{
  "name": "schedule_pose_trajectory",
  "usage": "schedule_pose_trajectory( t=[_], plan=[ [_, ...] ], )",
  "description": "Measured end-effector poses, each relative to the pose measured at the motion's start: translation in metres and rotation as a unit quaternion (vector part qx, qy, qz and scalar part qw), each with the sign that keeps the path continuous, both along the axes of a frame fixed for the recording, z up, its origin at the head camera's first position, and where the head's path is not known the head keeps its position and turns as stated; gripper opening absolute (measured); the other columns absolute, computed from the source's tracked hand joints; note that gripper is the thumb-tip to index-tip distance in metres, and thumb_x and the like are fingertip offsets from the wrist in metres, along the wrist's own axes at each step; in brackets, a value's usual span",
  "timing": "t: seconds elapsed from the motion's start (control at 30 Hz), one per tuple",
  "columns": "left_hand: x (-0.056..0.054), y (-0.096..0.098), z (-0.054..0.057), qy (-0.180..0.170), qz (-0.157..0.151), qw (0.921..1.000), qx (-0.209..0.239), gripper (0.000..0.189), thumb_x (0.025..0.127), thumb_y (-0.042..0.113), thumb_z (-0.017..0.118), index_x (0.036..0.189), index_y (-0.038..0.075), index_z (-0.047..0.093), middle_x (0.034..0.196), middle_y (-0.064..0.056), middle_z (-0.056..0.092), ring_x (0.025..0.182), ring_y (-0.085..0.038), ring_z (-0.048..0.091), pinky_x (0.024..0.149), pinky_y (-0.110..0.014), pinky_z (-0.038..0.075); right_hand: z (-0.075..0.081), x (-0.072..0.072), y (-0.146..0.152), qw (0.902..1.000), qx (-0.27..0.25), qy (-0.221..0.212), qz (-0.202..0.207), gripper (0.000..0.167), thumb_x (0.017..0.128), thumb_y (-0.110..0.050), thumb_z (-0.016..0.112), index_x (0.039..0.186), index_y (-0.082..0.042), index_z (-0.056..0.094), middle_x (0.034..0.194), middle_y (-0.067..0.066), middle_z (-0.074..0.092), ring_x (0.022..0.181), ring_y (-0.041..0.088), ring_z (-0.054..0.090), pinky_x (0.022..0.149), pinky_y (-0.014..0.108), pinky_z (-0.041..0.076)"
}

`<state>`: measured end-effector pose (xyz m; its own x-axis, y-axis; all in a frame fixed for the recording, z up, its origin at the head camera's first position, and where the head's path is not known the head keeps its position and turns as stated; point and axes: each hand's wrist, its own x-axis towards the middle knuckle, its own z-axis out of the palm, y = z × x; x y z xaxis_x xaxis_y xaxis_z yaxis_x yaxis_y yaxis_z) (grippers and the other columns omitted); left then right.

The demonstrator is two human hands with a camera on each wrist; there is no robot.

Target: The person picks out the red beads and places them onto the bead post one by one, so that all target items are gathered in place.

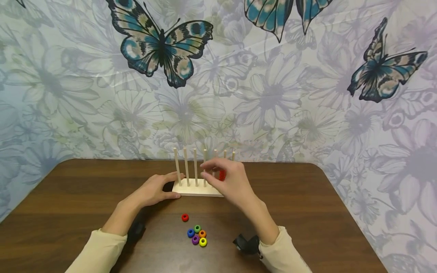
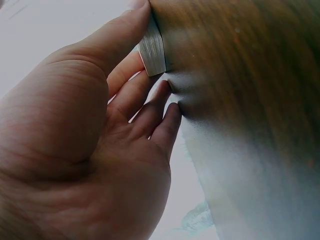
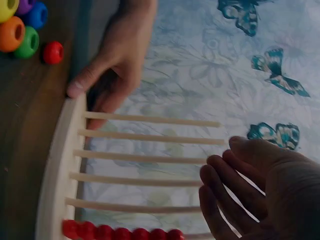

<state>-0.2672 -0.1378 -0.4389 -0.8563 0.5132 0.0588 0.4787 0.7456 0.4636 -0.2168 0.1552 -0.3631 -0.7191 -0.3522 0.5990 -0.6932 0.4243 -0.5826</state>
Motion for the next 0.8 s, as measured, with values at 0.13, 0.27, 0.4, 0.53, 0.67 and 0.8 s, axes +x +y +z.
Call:
schedule_pose_trajectory(
  t=[0.13,0.27,0.4,0.53,0.67,0.8],
  plan=[
    [0.000,-0.001,0.001,0.001,-0.001,1.0000,0.001,0.062,0.093,0.034,0.083,0.148,0.013,0.063,0.157,-0.021,0.053,0.135,-0.048,0.057,0.111,-0.062,0.047,-0.013,0.000,-0.012,0.9965,0.054,-0.050,0.040,0.020,0.094,-0.016,0.081,0.114,-0.016,0.079,0.109,-0.004,0.080,0.096,0.013,0.075,0.080,0.033,0.062],
    [0.001,-0.002,0.000,0.005,-0.003,1.0000,0.005,0.061,0.093,0.033,0.083,0.147,0.014,0.063,0.157,-0.019,0.054,0.135,-0.048,0.058,0.111,-0.061,0.047,-0.028,-0.001,-0.021,0.9854,0.089,-0.097,0.108,0.021,0.095,-0.014,0.080,0.117,-0.012,0.078,0.111,0.002,0.080,0.101,0.018,0.075,0.092,0.035,0.061],
    [0.002,-0.003,0.000,0.003,-0.002,1.0000,0.008,0.062,0.092,0.031,0.083,0.148,0.014,0.062,0.157,-0.019,0.054,0.136,-0.047,0.057,0.112,-0.062,0.046,-0.041,0.001,-0.031,0.9684,0.139,-0.130,0.161,0.026,0.095,-0.019,0.081,0.120,-0.012,0.078,0.113,0.002,0.079,0.104,0.016,0.074,0.095,0.035,0.060],
    [0.003,-0.004,0.000,0.004,-0.001,0.9999,0.012,0.062,0.092,0.031,0.084,0.148,0.013,0.062,0.157,-0.020,0.054,0.137,-0.047,0.056,0.112,-0.061,0.046,-0.049,0.002,-0.037,0.9574,0.179,-0.143,0.176,0.027,0.095,-0.019,0.081,0.121,-0.013,0.079,0.114,-0.001,0.079,0.107,0.012,0.072,0.094,0.034,0.059],
    [0.003,-0.003,0.001,0.007,-0.002,0.9999,0.014,0.062,0.092,0.031,0.083,0.148,0.013,0.062,0.156,-0.019,0.054,0.137,-0.046,0.056,0.113,-0.060,0.046,-0.054,0.004,-0.040,0.9501,0.190,-0.169,0.180,0.024,0.094,-0.016,0.081,0.118,-0.014,0.079,0.113,-0.001,0.078,0.100,0.007,0.072,0.089,0.027,0.059],
    [0.002,-0.003,0.001,0.004,-0.002,0.9999,0.011,0.063,0.093,0.032,0.083,0.148,0.012,0.062,0.157,-0.020,0.053,0.138,-0.046,0.056,0.113,-0.060,0.046,-0.058,0.006,-0.044,0.9436,0.195,-0.190,0.189,0.021,0.094,-0.014,0.082,0.115,-0.014,0.080,0.109,-0.002,0.077,0.091,-0.001,0.069,0.083,0.020,0.058]
  ],
)
